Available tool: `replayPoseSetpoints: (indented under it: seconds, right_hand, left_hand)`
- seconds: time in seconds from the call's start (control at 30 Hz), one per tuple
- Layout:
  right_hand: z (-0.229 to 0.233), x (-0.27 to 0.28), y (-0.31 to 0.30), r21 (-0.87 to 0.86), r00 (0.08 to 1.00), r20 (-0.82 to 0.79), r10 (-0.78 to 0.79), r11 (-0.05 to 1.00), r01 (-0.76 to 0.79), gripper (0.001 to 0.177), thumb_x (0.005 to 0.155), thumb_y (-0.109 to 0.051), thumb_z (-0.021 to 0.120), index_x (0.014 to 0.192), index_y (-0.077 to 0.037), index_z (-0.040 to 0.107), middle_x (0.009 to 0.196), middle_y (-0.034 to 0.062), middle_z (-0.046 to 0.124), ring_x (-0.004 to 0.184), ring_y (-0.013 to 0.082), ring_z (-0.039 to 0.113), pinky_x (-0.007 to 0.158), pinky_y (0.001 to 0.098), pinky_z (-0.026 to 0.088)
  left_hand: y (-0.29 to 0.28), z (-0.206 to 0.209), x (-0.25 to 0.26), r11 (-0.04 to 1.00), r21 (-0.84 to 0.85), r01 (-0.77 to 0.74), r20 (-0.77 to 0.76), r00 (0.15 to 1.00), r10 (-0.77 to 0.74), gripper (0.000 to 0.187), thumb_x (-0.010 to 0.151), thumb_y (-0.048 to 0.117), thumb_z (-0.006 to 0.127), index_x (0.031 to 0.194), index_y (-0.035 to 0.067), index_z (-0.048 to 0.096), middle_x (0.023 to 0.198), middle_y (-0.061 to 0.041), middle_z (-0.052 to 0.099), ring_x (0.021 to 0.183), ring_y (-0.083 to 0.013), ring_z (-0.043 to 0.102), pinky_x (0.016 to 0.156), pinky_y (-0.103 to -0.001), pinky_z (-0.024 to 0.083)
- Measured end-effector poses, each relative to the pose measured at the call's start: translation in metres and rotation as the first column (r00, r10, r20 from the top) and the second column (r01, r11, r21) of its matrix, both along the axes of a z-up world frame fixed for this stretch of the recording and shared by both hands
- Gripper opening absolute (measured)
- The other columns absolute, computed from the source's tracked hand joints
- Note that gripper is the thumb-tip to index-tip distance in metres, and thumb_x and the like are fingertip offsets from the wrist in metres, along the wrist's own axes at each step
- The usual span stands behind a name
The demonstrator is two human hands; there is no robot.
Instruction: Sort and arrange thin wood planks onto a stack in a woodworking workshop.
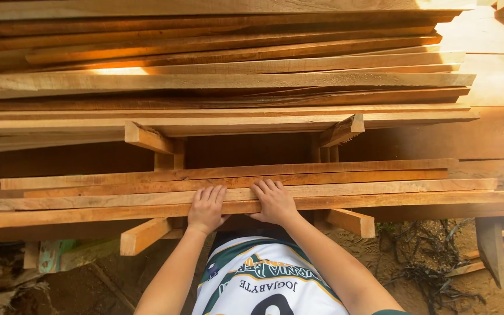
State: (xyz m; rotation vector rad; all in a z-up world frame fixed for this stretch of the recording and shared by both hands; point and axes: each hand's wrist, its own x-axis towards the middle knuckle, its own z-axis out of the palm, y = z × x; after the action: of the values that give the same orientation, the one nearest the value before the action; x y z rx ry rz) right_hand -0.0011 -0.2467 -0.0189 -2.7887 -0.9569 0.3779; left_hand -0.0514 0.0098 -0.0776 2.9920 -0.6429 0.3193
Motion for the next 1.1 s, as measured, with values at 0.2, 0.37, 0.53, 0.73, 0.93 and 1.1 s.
replayPoseSetpoints:
  seconds: [0.2,0.37,0.53,0.73,0.93,1.1]
  right_hand:
    - [0.002,0.001,0.002,0.045,0.998,0.052,-0.033,0.998,0.031,0.084,0.065,-0.069,0.074,0.129,-0.017,0.06,0.123,0.0022,0.06,0.124,0.0209,0.054,0.1,0.037,0.042]
    - [0.008,-0.001,0.004,0.053,0.995,0.088,-0.052,0.997,0.047,0.083,0.066,-0.073,0.071,0.128,-0.018,0.061,0.122,0.0009,0.061,0.122,0.0196,0.055,0.098,0.0359,0.043]
    - [0.002,-0.005,0.006,0.056,0.988,0.147,-0.051,0.997,0.043,0.084,0.064,-0.076,0.071,0.126,-0.019,0.061,0.12,0.0002,0.061,0.119,0.0192,0.056,0.096,0.0347,0.043]
    - [-0.004,-0.003,0.005,0.091,0.987,0.151,-0.06,0.995,0.046,0.085,0.063,-0.076,0.073,0.125,-0.02,0.062,0.12,0.0001,0.06,0.117,0.0199,0.056,0.093,0.0349,0.045]
    - [-0.01,0.003,0.003,0.092,0.996,0.038,-0.079,0.993,0.076,0.083,0.062,-0.077,0.074,0.123,-0.022,0.066,0.117,-0.0022,0.061,0.115,0.0196,0.056,0.091,0.0347,0.043]
    - [-0.009,-0.01,0.006,0.08,0.987,-0.02,-0.159,0.984,0.16,0.084,0.059,-0.072,0.078,0.125,-0.022,0.064,0.12,-0.0024,0.06,0.12,0.0196,0.054,0.096,0.0346,0.043]
  left_hand:
    - [0.002,-0.014,0.0,1.0,-0.01,-0.003,-0.03,1.0,0.002,0.095,0.057,0.062,0.084,0.134,0.013,0.057,0.125,-0.005,0.061,0.117,-0.0228,0.058,0.105,-0.044,0.043]
    - [0.001,-0.016,-0.001,1.0,-0.011,-0.007,-0.031,0.999,0.007,0.095,0.055,0.062,0.083,0.133,0.014,0.058,0.126,-0.004,0.061,0.118,-0.0216,0.058,0.106,-0.044,0.042]
    - [0.0,-0.014,-0.005,1.0,-0.015,-0.024,-0.057,0.998,0.023,0.092,0.059,0.059,0.083,0.134,0.014,0.058,0.126,-0.004,0.061,0.118,-0.0224,0.057,0.107,-0.044,0.041]
    - [-0.001,-0.006,-0.002,0.999,-0.017,-0.038,-0.099,0.994,0.036,0.093,0.059,0.057,0.086,0.136,0.014,0.057,0.127,-0.005,0.062,0.12,-0.0235,0.057,0.108,-0.045,0.041]
    - [-0.002,0.052,0.019,0.997,-0.048,-0.058,-0.494,0.869,0.027,0.09,0.067,0.045,0.086,0.144,0.016,0.05,0.139,-0.004,0.057,0.132,-0.0234,0.05,0.112,-0.045,0.033]
    - [-0.004,0.058,0.014,0.99,-0.076,-0.117,-0.641,0.766,0.041,0.088,0.074,0.043,0.084,0.148,0.014,0.047,0.145,-0.005,0.054,0.139,-0.0235,0.045,0.117,-0.044,0.026]
